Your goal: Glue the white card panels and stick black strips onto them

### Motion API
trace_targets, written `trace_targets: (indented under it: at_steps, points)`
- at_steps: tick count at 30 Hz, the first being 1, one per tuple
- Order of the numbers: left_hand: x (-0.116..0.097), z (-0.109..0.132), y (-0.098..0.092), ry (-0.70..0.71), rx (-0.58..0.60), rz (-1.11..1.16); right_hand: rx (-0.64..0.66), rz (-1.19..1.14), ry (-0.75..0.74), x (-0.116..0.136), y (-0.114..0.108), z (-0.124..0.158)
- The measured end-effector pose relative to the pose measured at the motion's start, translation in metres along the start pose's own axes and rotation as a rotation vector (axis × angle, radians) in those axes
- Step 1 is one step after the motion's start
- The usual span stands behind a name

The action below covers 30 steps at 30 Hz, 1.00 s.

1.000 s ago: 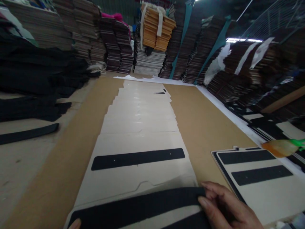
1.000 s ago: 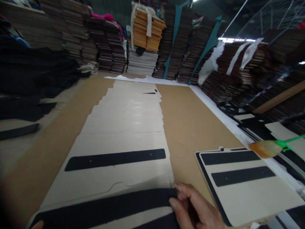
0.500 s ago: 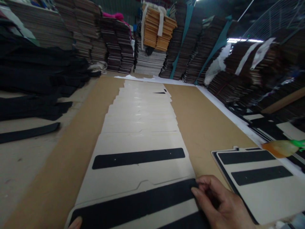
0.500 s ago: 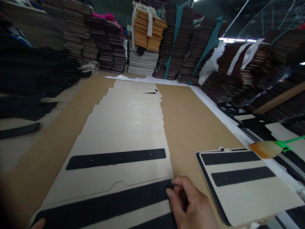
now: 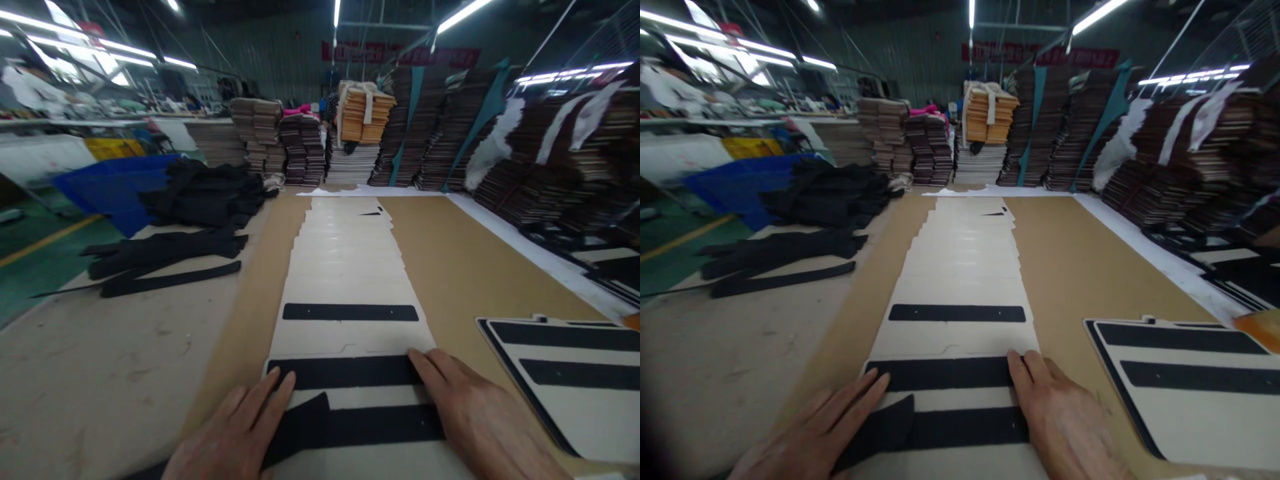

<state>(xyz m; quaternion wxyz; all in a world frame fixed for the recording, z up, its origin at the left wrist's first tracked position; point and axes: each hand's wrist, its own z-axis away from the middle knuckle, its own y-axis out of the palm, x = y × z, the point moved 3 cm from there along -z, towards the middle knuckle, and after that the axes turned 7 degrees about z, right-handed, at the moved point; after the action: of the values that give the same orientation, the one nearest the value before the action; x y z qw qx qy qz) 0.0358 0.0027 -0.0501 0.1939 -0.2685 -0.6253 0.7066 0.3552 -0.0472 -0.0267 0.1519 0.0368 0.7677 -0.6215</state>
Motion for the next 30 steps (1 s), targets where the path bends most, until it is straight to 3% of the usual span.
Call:
trace_targets:
  at_steps: [3,6,9,13,19,24,27,30]
  points:
    - [-0.029,-0.015,-0.027,-0.106,0.165,-0.084,-0.015,0.237,-0.13,0.023,-0.015,-0.006]
    - [-0.051,-0.024,-0.044,-0.133,0.185,-0.124,0.033,0.356,-0.19,0.04,-0.023,-0.011]
    - [-0.056,-0.028,-0.048,-0.124,0.16,-0.142,0.067,0.335,-0.177,0.046,-0.024,-0.012]
    - [-0.046,-0.023,-0.042,-0.113,0.097,-0.126,0.076,0.229,-0.077,0.039,-0.024,-0.006]
    - [-0.013,-0.009,-0.019,-0.15,0.061,0.02,0.264,0.035,-0.006,0.013,-0.027,0.005]
    - [0.003,0.0,-0.019,-0.1,-0.012,0.174,0.231,-0.096,0.09,-0.009,-0.035,0.026]
    - [0.005,0.004,-0.022,-0.031,-0.09,0.294,0.195,-0.231,0.06,0.01,-0.042,0.038]
    - [0.007,0.005,-0.021,-0.002,-0.173,0.371,0.266,-0.381,-0.156,0.052,-0.04,0.044]
